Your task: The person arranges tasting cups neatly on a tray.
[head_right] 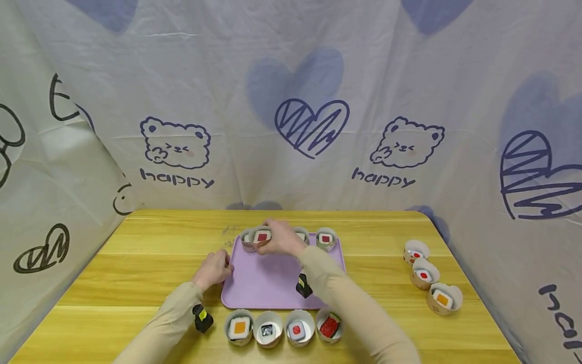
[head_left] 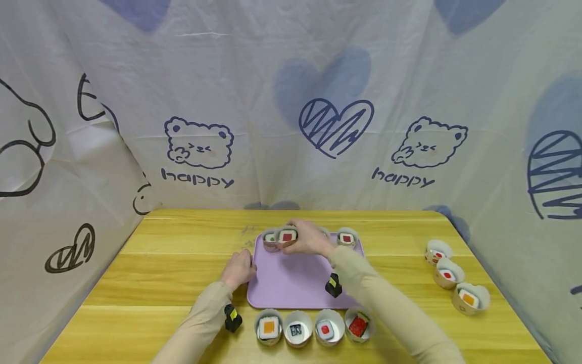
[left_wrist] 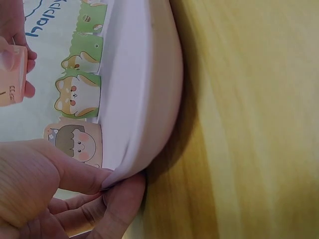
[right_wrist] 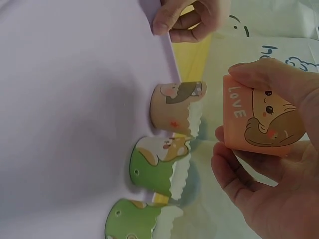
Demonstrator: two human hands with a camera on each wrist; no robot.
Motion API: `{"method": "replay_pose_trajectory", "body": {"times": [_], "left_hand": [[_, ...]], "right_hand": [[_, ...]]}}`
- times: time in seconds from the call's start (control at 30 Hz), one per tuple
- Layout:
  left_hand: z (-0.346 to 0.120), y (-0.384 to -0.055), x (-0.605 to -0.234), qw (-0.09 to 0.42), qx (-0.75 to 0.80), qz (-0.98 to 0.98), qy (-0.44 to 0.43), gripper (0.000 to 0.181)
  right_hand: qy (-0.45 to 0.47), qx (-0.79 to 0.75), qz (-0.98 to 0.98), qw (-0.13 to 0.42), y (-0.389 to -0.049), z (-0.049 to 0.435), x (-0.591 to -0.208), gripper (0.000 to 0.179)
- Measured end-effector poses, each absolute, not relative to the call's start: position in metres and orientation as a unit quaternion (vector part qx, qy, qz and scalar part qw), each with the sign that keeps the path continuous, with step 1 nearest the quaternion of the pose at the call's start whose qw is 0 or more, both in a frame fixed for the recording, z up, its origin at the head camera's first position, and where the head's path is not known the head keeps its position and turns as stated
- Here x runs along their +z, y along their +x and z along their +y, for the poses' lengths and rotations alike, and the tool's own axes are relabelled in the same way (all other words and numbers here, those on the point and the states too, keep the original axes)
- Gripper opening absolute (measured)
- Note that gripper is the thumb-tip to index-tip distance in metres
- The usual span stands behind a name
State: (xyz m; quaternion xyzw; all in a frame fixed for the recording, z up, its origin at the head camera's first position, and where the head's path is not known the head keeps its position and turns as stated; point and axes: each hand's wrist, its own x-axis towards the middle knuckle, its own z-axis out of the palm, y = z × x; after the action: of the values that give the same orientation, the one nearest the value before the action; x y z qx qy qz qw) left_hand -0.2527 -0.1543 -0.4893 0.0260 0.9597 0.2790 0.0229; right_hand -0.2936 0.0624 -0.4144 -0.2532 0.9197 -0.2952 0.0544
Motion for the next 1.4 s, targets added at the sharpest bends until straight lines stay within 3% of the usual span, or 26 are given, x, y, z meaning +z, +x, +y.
{"method": "replay_pose_trajectory", "body": {"times": [0.23,0.93,1.4], "left_hand": [[-0.154,-0.253,-0.49,0.019,0.273,0.961,0.028,0.006],[-0.153,-0.252,-0.489,0.014,0.283,0.958,0.036,0.007],[-0.154,-0.25,-0.489,0.01,0.282,0.959,0.031,0.008]], "right_hand": [[-0.261,-0.306,0.914,0.057,-0.295,0.05,-0.418,0.053],[-0.249,-0.222,0.939,0.084,-0.293,0.014,-0.432,0.054],[-0.246,-0.177,0.951,0.065,-0.285,0.007,-0.434,0.041]]}}
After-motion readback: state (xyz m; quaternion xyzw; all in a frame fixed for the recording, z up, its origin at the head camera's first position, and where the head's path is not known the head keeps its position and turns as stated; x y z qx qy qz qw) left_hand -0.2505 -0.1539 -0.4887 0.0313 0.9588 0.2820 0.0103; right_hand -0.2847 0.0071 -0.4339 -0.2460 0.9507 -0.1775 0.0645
